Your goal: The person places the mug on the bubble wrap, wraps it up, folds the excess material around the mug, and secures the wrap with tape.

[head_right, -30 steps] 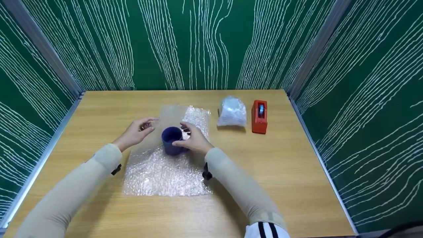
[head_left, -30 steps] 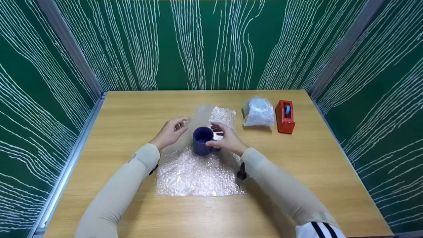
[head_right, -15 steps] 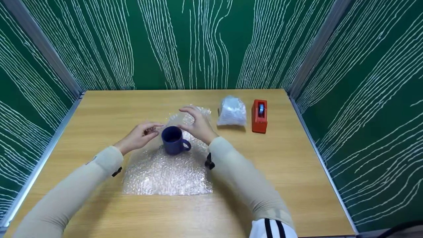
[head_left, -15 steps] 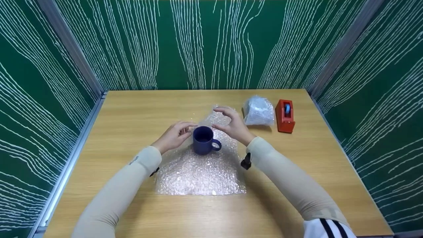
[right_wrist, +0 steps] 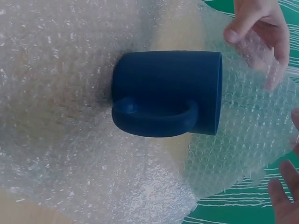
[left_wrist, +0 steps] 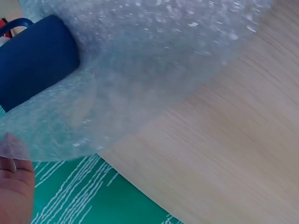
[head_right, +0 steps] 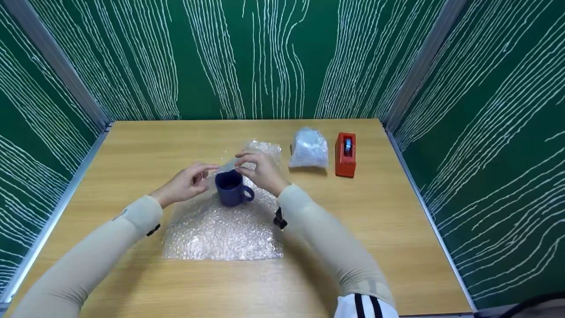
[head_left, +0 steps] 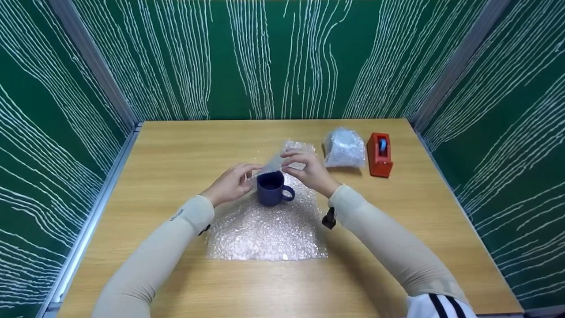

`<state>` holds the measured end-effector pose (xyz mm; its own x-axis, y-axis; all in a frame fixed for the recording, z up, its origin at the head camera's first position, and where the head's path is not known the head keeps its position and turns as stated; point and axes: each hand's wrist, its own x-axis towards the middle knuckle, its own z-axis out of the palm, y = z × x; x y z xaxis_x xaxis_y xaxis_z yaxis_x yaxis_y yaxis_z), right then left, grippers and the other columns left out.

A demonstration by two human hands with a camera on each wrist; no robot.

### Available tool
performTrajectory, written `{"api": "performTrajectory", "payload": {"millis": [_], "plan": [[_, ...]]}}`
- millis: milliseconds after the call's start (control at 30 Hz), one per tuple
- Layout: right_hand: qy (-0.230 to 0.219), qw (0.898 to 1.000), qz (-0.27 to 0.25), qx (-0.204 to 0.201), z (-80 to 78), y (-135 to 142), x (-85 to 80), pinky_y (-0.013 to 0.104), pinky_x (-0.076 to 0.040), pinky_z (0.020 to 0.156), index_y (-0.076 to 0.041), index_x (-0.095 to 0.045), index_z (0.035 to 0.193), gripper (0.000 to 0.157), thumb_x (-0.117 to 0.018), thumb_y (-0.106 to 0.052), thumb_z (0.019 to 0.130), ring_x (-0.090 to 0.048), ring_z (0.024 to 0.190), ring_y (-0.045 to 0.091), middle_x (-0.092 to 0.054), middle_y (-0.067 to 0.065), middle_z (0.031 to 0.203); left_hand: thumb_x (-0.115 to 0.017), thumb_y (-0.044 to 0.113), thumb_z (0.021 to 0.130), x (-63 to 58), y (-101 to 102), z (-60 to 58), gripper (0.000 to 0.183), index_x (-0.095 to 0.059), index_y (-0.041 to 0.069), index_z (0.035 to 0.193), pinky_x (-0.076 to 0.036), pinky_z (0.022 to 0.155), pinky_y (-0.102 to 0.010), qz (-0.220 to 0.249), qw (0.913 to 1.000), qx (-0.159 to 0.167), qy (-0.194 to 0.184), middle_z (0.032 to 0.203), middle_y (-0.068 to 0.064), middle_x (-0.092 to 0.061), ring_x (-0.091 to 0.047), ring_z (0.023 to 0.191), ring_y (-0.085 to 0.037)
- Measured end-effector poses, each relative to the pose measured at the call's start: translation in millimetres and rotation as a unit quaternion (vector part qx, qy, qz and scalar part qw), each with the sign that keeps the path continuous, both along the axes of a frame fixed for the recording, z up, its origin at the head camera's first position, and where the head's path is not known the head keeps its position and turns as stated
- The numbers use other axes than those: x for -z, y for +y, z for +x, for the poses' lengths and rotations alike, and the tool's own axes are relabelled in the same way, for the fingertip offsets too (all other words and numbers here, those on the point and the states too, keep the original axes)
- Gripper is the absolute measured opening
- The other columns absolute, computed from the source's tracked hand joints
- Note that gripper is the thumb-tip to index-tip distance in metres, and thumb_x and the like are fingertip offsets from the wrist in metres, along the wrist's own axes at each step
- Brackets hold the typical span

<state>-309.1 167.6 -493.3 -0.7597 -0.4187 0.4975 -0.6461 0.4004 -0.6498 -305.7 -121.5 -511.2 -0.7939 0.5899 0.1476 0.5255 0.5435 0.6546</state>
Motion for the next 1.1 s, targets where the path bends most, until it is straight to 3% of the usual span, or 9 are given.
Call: {"api": "performTrajectory", "payload": {"millis": [67, 167, 333, 433, 600, 833, 967, 1100], "plan": [[0.006, 1.000, -0.003, -0.001, 0.9, 0, 2.1, 0.056, -0.051, 0.119, -0.001, -0.083, 0.099, 0.008, -0.084, 0.000, 0.090, -0.071, 0.127, 0.043, -0.079, 0.020, 0.123, -0.068, -0.008, 0.092, 2.1, -5, 0.1, 0.066, -0.059, 0.011, 0.155, -0.053, 0.087, -0.038, -0.014, 0.9998, -0.011, -0.004, 0.117, -0.015, -0.065, -0.058, 0.097, -0.023], [0.014, 1.000, -0.006, -0.004, 3.1, 1, 4.6, 0.054, -0.053, 0.117, 0.000, -0.083, 0.098, 0.008, -0.084, 0.001, 0.090, -0.072, 0.124, 0.043, -0.081, 0.019, 0.118, -0.069, -0.004, 0.093, 5.6, -13, 0.9, 0.054, -0.063, 0.008, 0.146, -0.052, 0.085, -0.039, -0.032, 0.9987, -0.038, -0.014, 0.113, -0.013, -0.063, -0.057, 0.093, -0.023], [0.016, 1.000, -0.017, -0.009, 7.8, 1, 7.1, 0.052, -0.057, 0.111, -0.001, -0.084, 0.095, 0.008, -0.085, 0.003, 0.089, -0.075, 0.117, 0.042, -0.082, 0.019, 0.112, -0.076, 0.005, 0.095, 13.1, -25, 2.0, 0.016, -0.066, 0.006, 0.107, -0.054, 0.081, -0.038, -0.035, 0.9961, -0.081, -0.001, 0.100, -0.009, -0.066, -0.060, 0.089, -0.021], [0.001, 1.000, -0.026, -0.017, 11.0, 1, 9.7, 0.052, -0.058, 0.110, 0.000, -0.084, 0.096, 0.008, -0.084, 0.004, 0.089, -0.074, 0.115, 0.043, -0.081, 0.020, 0.111, -0.078, 0.006, 0.095, 16.6, -28, 3.9, 0.016, -0.063, 0.009, 0.093, -0.056, 0.080, -0.037, -0.026, 0.9947, -0.099, 0.008, 0.094, -0.006, -0.067, -0.062, 0.086, -0.021], [-0.019, 0.999, -0.024, -0.039, 16.4, 1, 16.0, 0.053, -0.058, 0.111, 0.003, -0.083, 0.097, 0.007, -0.083, 0.005, 0.090, -0.073, 0.116, 0.045, -0.081, 0.022, 0.110, -0.075, 0.003, 0.098, 20.2, -33, 8.3, 0.015, -0.064, 0.009, 0.090, -0.058, 0.081, -0.039, -0.022, 0.9927, -0.118, 0.010, 0.093, -0.007, -0.068, -0.064, 0.086, -0.021], [0.013, 0.999, 0.000, -0.050, 22.3, 2, 25.2, 0.047, -0.061, 0.106, -0.001, -0.084, 0.096, 0.008, -0.085, 0.003, 0.089, -0.077, 0.108, 0.041, -0.083, 0.017, 0.106, -0.075, -0.001, 0.095, 17.7, -43, 7.3, 0.017, -0.064, 0.010, 0.088, -0.055, 0.078, -0.036, -0.035, 0.9944, -0.099, -0.010, 0.091, -0.006, -0.068, -0.062, 0.085, -0.020], [-0.001, 0.998, -0.009, -0.066, 26.7, 4, 30.9, 0.046, -0.061, 0.105, 0.001, -0.084, 0.096, 0.009, -0.084, 0.005, 0.088, -0.076, 0.106, 0.042, -0.082, 0.019, 0.106, -0.079, 0.002, 0.093, 13.1, -50, 3.5, 0.017, -0.064, 0.009, 0.089, -0.053, 0.073, -0.031, -0.023, 0.9957, -0.063, -0.063, 0.088, -0.004, -0.066, -0.061, 0.083, -0.020], [-0.006, 0.997, -0.004, -0.072, 30.0, 7, 37.4, 0.047, -0.061, 0.105, 0.001, -0.084, 0.095, 0.009, -0.083, 0.006, 0.088, -0.076, 0.107, 0.042, -0.082, 0.019, 0.107, -0.084, 0.022, 0.095, 4.0, -52, -2.0, 0.019, -0.069, 0.011, 0.096, -0.053, 0.073, -0.029, -0.020, 0.9890, -0.046, -0.139, 0.094, -0.004, -0.068, -0.062, 0.086, -0.020]]}}
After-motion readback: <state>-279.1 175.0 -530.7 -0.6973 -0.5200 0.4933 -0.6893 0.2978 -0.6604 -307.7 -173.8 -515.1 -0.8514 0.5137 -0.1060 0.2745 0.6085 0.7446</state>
